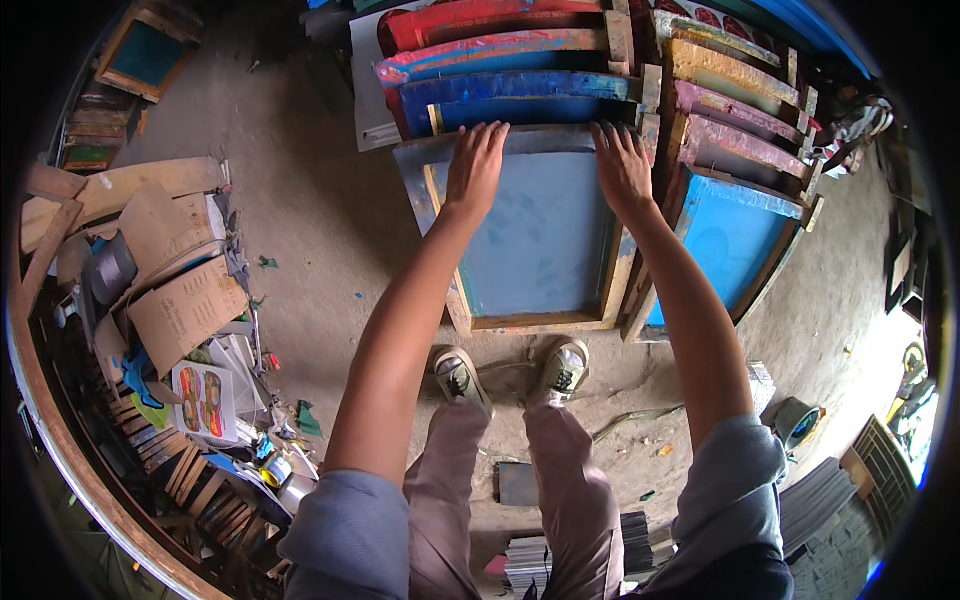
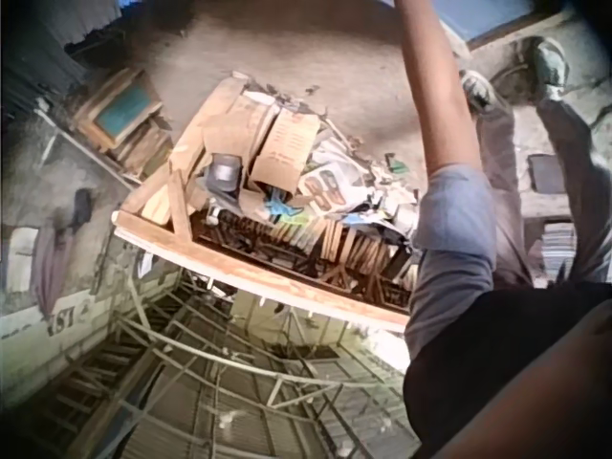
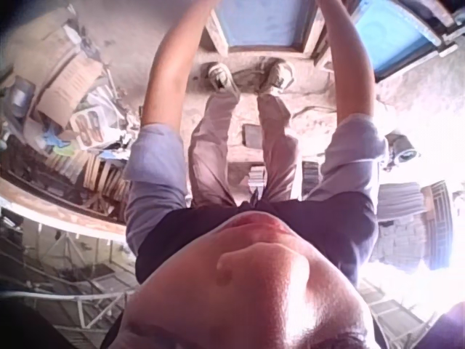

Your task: The person sits on the floor and sorts colorful plastic strips and small pieces, placing them into a white sack. They handle the materials by hand, occasionally picking up and moving a wooden frame and a small bottle before continuing to pack the strips into the sack.

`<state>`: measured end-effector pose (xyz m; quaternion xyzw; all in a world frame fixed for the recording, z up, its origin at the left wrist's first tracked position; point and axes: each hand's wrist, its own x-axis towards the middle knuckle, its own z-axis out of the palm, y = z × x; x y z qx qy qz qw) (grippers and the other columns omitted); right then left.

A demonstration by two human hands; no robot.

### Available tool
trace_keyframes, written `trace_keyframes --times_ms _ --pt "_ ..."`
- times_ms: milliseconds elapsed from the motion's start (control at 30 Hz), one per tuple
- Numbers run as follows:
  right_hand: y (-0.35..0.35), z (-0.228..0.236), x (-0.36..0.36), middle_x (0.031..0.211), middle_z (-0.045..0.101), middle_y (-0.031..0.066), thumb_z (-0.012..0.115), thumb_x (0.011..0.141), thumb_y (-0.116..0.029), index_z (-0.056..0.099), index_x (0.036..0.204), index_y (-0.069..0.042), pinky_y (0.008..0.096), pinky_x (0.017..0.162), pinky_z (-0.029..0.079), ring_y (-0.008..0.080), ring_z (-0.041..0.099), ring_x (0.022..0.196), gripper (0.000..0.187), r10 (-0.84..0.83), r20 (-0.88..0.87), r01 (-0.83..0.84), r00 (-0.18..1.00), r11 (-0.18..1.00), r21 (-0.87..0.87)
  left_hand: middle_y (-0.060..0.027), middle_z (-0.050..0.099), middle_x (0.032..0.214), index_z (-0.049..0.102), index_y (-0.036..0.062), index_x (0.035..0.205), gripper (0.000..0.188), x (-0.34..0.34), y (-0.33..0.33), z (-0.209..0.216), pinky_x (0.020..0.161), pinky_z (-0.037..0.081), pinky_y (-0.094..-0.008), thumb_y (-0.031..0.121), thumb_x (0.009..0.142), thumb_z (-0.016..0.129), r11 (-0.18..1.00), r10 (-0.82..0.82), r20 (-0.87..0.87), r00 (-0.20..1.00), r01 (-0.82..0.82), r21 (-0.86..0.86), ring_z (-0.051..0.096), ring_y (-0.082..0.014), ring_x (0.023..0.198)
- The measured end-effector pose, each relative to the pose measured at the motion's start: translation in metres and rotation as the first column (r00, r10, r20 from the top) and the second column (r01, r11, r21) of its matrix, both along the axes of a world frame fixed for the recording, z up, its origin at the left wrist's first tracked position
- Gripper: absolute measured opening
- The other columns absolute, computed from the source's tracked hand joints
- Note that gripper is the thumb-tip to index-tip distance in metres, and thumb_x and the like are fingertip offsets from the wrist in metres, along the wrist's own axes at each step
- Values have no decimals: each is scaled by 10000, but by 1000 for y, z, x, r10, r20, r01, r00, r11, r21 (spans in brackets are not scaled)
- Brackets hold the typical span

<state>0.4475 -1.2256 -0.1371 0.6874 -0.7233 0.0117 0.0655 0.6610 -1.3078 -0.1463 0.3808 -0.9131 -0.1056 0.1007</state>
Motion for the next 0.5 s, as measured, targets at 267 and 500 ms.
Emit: trace_keyframes --times_ms 267,500 --pt "30 54 10 1257 425 182 474 784 -80 456 1213 -28 417 1009 307 355 377 1199 433 37 102 -37 994 999 -3 -115 304 1378 256 57 1352 699 -6 35 62 1073 145 -513 46 748 608 998 23 -34 999 -21 64 239 -284 1311" --pt "130 191 39 1267 395 219 504 815 -156 475 1174 -20 456 989 309 369 391 1165 385 -134 405 100 905 989 105 -123 302 1388 249 63 1362 740 9 107 235 1067 180 -493 16 726 623 974 -82 -174 981 116 193 230 -309 1317"
